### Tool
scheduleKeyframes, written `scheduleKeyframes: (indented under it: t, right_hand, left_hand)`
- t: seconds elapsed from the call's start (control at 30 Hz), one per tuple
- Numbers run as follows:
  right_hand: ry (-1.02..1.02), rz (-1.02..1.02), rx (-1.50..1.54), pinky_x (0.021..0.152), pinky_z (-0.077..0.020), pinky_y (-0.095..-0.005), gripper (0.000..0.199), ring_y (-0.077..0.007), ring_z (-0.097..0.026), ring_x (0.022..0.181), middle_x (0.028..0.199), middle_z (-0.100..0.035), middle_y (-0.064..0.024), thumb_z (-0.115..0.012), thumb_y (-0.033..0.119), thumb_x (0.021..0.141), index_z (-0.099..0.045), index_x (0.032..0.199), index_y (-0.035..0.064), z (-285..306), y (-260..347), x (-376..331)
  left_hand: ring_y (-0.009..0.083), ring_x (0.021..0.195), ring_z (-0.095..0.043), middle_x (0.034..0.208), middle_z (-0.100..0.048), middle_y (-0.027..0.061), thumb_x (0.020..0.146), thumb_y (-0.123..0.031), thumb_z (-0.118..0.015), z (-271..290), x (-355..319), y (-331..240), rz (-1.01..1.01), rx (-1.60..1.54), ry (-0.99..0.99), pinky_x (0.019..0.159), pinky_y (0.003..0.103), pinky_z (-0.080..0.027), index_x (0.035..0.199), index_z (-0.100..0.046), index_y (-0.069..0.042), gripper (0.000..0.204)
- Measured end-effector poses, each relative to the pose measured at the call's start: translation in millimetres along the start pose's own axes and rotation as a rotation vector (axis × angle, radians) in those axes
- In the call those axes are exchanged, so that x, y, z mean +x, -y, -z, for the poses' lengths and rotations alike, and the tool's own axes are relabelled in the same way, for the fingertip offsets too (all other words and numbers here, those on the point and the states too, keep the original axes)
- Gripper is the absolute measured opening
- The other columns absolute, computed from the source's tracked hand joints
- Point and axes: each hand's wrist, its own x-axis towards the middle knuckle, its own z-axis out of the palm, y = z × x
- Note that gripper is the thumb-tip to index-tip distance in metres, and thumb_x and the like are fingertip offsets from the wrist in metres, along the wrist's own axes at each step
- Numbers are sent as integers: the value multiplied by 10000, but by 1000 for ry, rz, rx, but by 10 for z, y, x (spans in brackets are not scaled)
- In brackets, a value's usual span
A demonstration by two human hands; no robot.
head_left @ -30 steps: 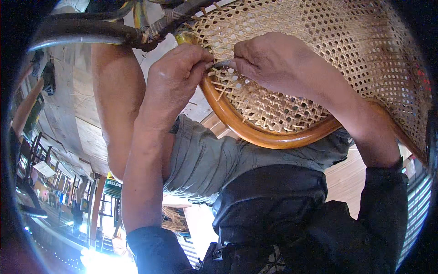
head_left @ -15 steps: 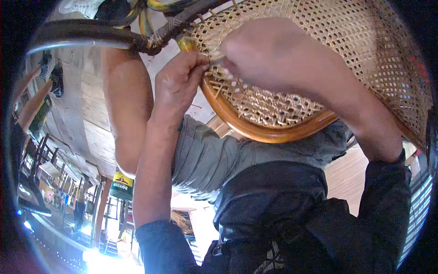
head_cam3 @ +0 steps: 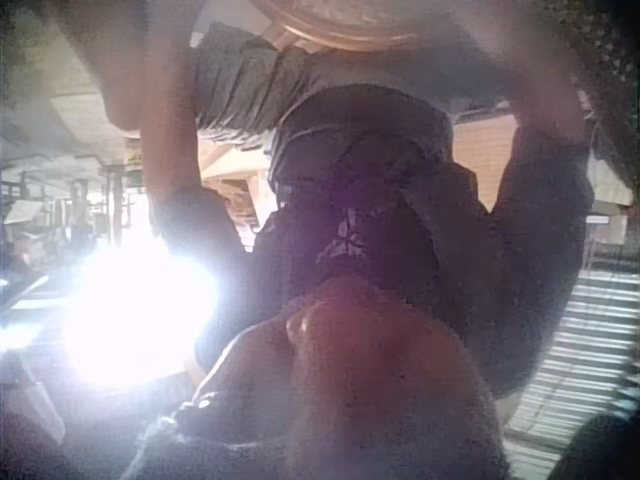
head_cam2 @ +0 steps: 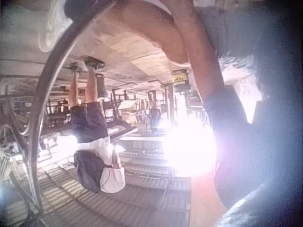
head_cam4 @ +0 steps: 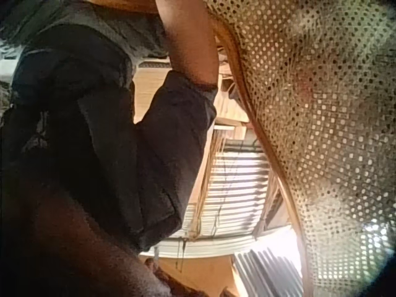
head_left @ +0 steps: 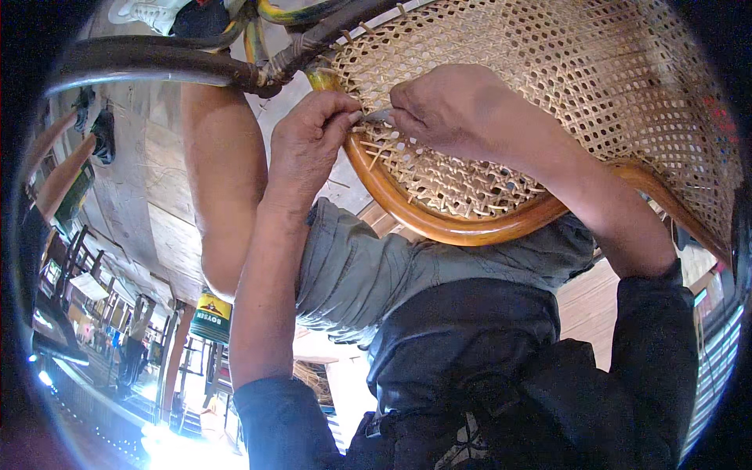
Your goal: Repairing the wicker weaving on a wooden chair using tools and new material.
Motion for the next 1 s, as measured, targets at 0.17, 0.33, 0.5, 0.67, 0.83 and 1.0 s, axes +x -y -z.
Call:
scheduleKeyframes:
  t: [0.17,0.33,0.5,0.67,0.83,1.0]
  right_hand:
    - [-70,42,-29,653,-505,-439,247,-353,-620,747,780,-629,-160,-491,298,889,-600,895,76,-57,-29,-4]
    - [-76,45,-13,652,-511,-433,244,-349,-622,745,771,-626,-163,-498,292,885,-611,886,76,-62,-27,1]
    - [-186,85,10,656,-508,-425,250,-349,-621,739,756,-621,-169,-508,283,874,-622,852,61,-159,-107,41]
    - [-170,144,35,624,-485,-437,241,-350,-610,710,712,-603,-173,-518,269,864,-618,843,51,-26,-138,28]
    - [-187,181,153,603,-470,-446,237,-354,-601,684,689,-591,-176,-523,257,857,-608,826,38,-51,-168,14]
    - [-123,130,37,615,-485,-439,225,-351,-612,701,703,-598,-176,-537,251,851,-610,832,40,-41,-97,48]
  left_hand:
    - [167,772,-620,835,-631,73,794,-37,-631,-3,9,-20,-4,18,8,704,267,-492,904,-635,-38,110]
    - [167,756,-618,835,-629,75,795,-42,-630,-12,21,-34,-18,24,6,685,268,-491,901,-635,-40,106]
    - [168,753,-617,833,-627,78,796,-38,-625,-17,15,-2,-26,-5,17,678,270,-490,905,-635,-39,109]
    - [168,763,-615,838,-622,85,797,-31,-619,-5,23,14,-25,-11,36,682,272,-489,913,-632,-37,117]
    - [169,769,-615,839,-621,83,796,-40,-624,5,29,-3,-36,-6,33,694,263,-487,909,-628,-34,113]
    - [166,766,-619,837,-625,77,795,-46,-631,4,28,10,-41,17,23,692,258,-490,902,-630,-36,107]
